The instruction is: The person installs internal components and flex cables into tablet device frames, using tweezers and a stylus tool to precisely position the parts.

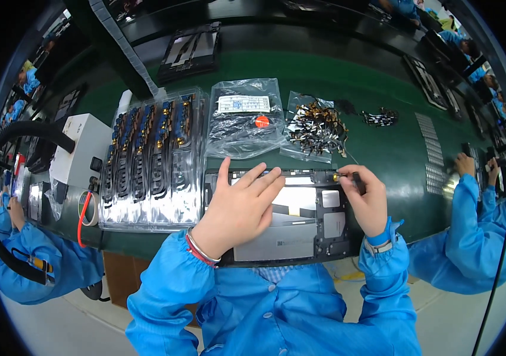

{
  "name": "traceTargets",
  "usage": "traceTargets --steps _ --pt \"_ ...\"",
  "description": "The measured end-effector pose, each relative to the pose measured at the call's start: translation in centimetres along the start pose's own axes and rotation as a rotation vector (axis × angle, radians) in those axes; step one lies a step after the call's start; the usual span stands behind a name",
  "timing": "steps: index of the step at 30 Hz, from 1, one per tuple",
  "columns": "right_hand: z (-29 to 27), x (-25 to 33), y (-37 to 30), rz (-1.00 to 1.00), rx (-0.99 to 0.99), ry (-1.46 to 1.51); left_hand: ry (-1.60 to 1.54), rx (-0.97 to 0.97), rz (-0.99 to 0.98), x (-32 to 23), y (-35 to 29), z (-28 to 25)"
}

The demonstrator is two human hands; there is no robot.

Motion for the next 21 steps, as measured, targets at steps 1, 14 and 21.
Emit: traceTargets --steps 1,14,21 --pt "0.1 0.1 0.1 -0.093 0.003 -0.101 0.009 0.021 -0.007 0.0 -0.1 0.1" --pt "0.5 -0.7 0.3 -0.18 -0.053 -0.246 0.08 0.092 -0.032 -2.8 1.2 0.6" --pt "0.4 1.0 -0.3 -0.259 -0.22 -0.218 0.164 0.052 -0.184 -5.0 1.2 1.9"
Point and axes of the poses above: each hand's wrist, its own y-axis towards the middle knuckle, its own z-axis out of the palm, x = y × z, the point moved 3 cm from there along y, towards the middle knuckle, and after that the axes turned 1 degree about z, right-handed, at the moved point
